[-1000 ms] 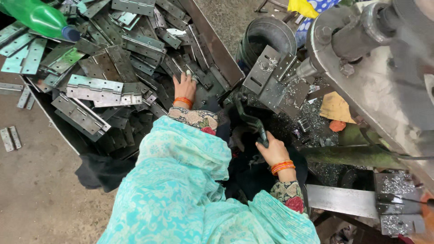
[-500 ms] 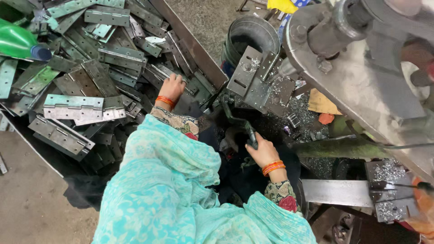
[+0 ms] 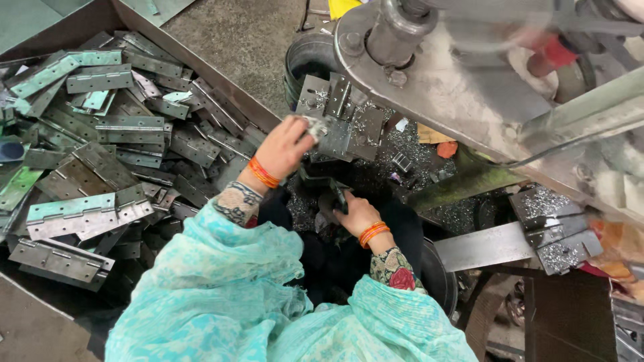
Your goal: The person operates a manual metal press machine, repeatedly picking up metal hinge components from a bin, placing them into the press, and activating the lever to process them.
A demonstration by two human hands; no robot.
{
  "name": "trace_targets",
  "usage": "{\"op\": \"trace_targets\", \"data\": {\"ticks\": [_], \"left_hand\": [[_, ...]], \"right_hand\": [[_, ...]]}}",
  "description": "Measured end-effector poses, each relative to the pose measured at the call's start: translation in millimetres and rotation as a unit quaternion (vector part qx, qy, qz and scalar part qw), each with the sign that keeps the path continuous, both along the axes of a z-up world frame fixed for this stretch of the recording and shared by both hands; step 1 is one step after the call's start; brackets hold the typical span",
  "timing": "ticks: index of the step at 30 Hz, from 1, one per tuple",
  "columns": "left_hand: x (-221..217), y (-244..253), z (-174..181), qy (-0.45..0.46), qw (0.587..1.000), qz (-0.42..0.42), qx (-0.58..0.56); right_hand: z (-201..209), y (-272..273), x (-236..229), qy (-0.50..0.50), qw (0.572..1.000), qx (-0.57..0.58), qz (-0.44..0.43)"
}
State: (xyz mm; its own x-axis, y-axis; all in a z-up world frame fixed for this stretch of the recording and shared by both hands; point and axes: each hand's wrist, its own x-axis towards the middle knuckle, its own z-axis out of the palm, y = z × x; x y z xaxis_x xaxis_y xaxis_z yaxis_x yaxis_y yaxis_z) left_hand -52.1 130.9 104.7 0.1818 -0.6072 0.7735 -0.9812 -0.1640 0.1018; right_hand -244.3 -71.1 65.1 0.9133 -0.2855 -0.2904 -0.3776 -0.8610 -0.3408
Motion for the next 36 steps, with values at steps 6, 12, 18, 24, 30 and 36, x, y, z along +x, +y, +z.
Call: {"op": "trace_targets", "data": {"ticks": [6, 12, 18, 24, 30, 36], "left_hand": [[-15, -80, -69, -0.087, 0.961, -0.001, 0.261], [-7, -108, -121, -0.028, 0.947, 0.13, 0.291], [11, -131, -125, 0.037, 0.947, 0.145, 0.285], [22, -128, -118, 0.049, 0.932, 0.128, 0.334], [19, -118, -103, 0.076, 0.941, 0.119, 0.307], [8, -111, -91, 0.165, 0.944, 0.122, 0.257]], "right_hand": [[-6, -4, 3, -0.006, 1.0, 0.002, -0.005], [-4, -2, 4, 0.022, 1.0, 0.002, -0.02], [-1, 0, 6, 0.05, 0.998, -0.025, 0.011], [-28, -4, -3, 0.02, 0.999, -0.03, 0.006], [-101, 17, -46, -0.115, 0.989, 0.034, -0.085], [-114, 11, -51, -0.055, 0.993, 0.038, -0.1]]}}
